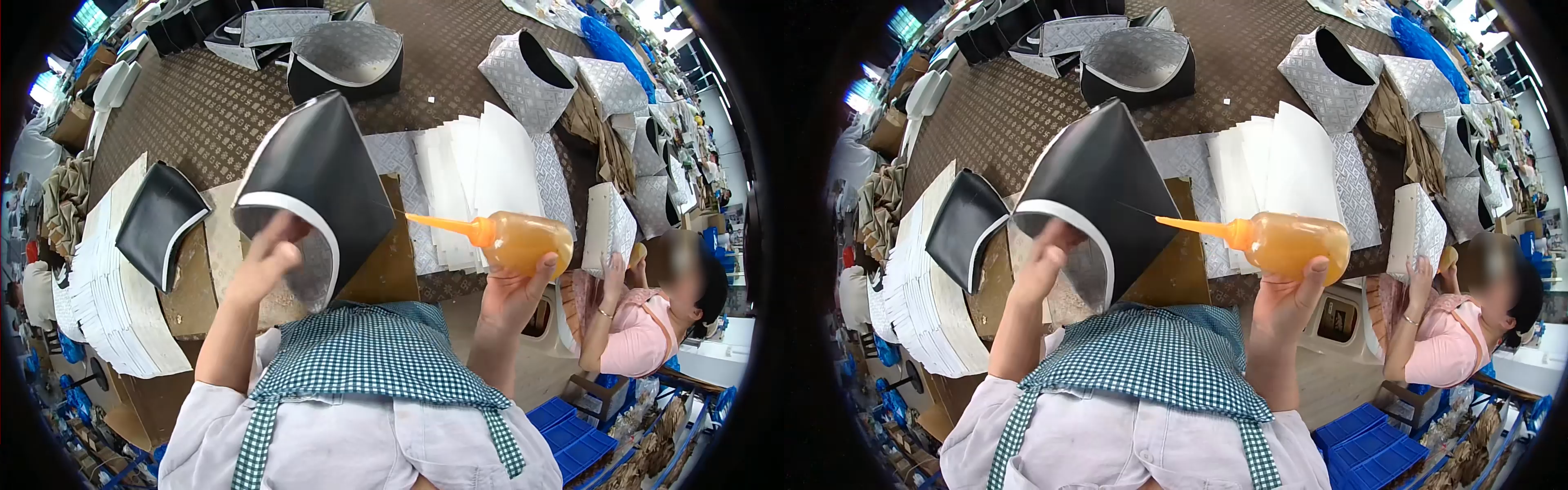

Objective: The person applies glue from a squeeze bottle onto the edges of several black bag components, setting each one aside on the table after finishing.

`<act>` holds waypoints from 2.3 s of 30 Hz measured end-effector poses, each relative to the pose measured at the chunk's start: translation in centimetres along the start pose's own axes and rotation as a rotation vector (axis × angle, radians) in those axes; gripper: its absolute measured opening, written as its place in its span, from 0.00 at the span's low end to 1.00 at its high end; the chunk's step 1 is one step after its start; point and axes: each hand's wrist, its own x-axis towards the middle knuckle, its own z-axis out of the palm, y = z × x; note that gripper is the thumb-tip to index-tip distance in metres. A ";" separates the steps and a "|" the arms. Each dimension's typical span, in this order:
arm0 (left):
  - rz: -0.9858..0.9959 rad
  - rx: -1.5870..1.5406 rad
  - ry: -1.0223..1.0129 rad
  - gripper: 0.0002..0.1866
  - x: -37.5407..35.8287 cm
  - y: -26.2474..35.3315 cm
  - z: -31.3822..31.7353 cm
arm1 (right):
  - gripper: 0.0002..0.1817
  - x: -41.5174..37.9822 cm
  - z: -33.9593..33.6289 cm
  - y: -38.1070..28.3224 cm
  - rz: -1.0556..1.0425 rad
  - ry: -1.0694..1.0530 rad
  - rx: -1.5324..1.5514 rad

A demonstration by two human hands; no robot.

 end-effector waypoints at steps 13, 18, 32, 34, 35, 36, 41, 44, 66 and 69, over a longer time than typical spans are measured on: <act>-0.107 -0.067 0.377 0.15 7.7 8.8 1.2 | 0.24 0.8 -1.3 -0.6 -0.037 -0.006 0.111; -0.046 -0.697 0.422 0.21 3.6 4.1 2.6 | 0.25 2.3 -0.4 -0.7 -0.143 0.015 0.079; -0.301 -1.037 0.362 0.27 -1.6 2.5 7.5 | 0.24 5.9 0.7 0.0 -0.356 0.006 -0.189; -0.298 -1.017 0.360 0.27 -1.6 2.4 7.5 | 0.24 6.5 1.1 0.6 -0.380 0.045 -0.212; -0.301 -1.013 0.370 0.27 -1.6 2.4 7.6 | 0.25 6.5 1.0 0.7 -0.349 0.038 -0.209; -0.304 -1.009 0.379 0.28 -1.5 2.4 7.6 | 0.27 6.6 0.9 0.7 -0.318 0.030 -0.206; -0.337 -1.023 0.408 0.29 -1.3 2.7 7.8 | 0.29 6.7 0.4 0.7 -0.264 -0.021 -0.198; -0.345 -1.042 0.405 0.29 -1.3 2.5 7.8 | 0.28 5.9 0.6 0.8 -0.221 -0.037 -0.195; -0.300 -1.064 0.353 0.30 -0.6 3.0 8.5 | 0.29 0.9 1.5 1.6 -0.128 -0.149 -0.196; -0.315 -1.074 0.380 0.30 -0.3 3.2 8.6 | 0.34 -0.7 2.0 2.1 -0.076 -0.232 -0.202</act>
